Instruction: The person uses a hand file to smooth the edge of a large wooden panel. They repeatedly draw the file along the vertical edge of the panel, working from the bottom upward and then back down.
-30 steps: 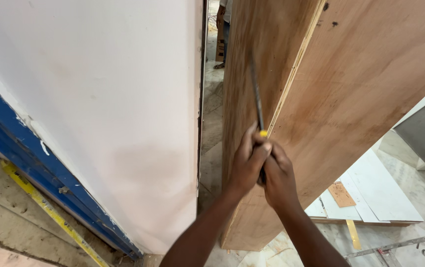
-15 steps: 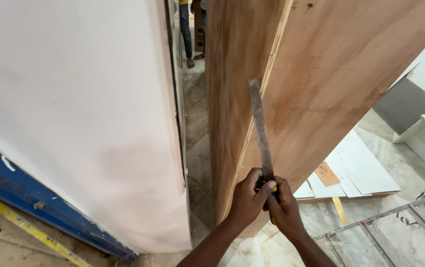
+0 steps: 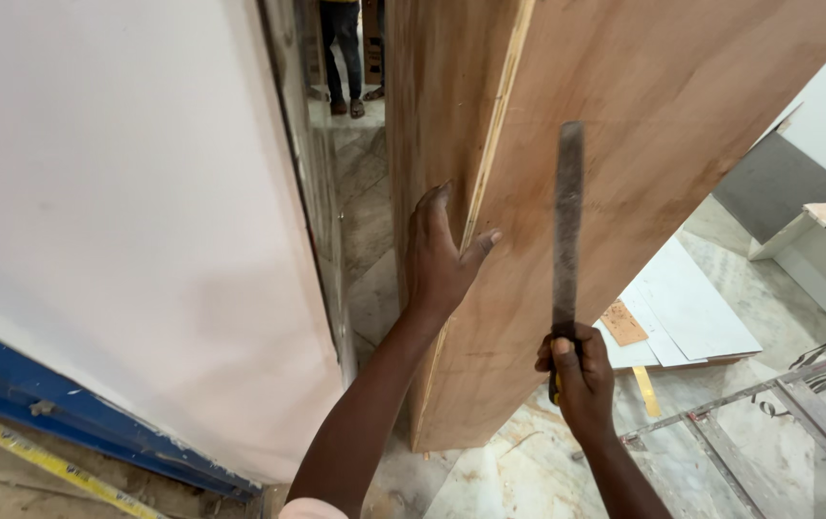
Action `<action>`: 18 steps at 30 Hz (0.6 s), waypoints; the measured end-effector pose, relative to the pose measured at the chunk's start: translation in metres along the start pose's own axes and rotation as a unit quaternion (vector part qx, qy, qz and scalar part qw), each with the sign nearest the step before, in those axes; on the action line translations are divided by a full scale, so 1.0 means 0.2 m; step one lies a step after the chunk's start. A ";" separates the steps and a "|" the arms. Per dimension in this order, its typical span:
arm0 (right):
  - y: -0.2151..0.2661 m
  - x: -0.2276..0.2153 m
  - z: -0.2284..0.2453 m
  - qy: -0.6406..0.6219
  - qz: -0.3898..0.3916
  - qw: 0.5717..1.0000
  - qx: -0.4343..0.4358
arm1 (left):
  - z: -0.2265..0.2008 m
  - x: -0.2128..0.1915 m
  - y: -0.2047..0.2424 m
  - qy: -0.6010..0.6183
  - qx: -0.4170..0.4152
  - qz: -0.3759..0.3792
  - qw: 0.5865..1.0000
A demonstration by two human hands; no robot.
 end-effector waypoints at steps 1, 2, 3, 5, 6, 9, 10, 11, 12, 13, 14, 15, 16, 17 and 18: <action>0.00 -0.01 -0.02 -0.004 -0.003 1.000 0.016 | 0.00 0.03 -0.02 -0.004 -0.003 -0.001 1.000; 0.00 -0.02 -0.04 -0.003 -0.004 1.000 0.017 | 0.01 0.07 -0.03 -0.008 -0.006 -0.003 1.000; 0.00 -0.04 -0.05 -0.001 -0.006 1.000 0.019 | 0.01 0.10 -0.04 -0.011 -0.010 -0.003 1.000; -0.02 -0.09 -0.07 0.017 -0.012 1.000 0.020 | -0.01 0.09 -0.01 -0.019 0.019 -0.029 0.999; -0.05 -0.13 -0.08 0.034 -0.017 0.999 0.020 | -0.01 0.07 0.00 -0.023 0.035 -0.042 0.998; -0.11 -0.19 -0.12 0.082 -0.019 0.996 0.008 | 0.05 0.09 0.01 0.014 -0.016 -0.022 1.000; -0.13 -0.20 -0.13 0.096 -0.018 0.995 -0.001 | 0.04 0.08 0.02 0.016 -0.007 -0.026 0.999; -0.16 -0.19 -0.13 0.105 -0.017 0.994 -0.010 | 0.02 0.07 0.02 0.017 0.005 -0.035 0.999; -0.17 -0.19 -0.15 0.114 -0.016 0.993 -0.019 | 0.00 0.06 0.01 0.018 0.017 -0.043 0.999; -0.18 -0.19 -0.16 0.124 -0.013 0.992 -0.026 | 0.04 0.07 0.02 0.031 -0.019 -0.027 0.999; -0.19 -0.19 -0.19 0.125 -0.007 0.992 -0.023 | 0.08 0.08 0.03 0.046 -0.054 -0.011 0.997; -0.20 -0.19 -0.21 0.128 0.002 0.992 -0.021 | 0.12 0.09 0.05 0.061 -0.091 0.002 0.994; -0.21 -0.19 -0.23 0.131 0.011 0.991 -0.019 | 0.09 0.07 0.08 0.028 -0.075 -0.018 0.997; -0.23 -0.20 -0.23 0.129 0.020 0.991 -0.019 | 0.06 0.05 0.11 -0.006 -0.057 -0.041 0.997; -0.24 -0.22 -0.23 0.128 0.029 0.991 -0.020 | 0.03 0.02 0.14 -0.041 -0.040 -0.064 0.996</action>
Point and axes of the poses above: each hand's wrist, its own y-axis away from the middle knuckle, its own x-axis out of the palm, z = x × y, the point moved 10 cm from there along -y, towards the middle knuckle, and after that the axes turned 2 degrees about x, right-handed, at the moved point
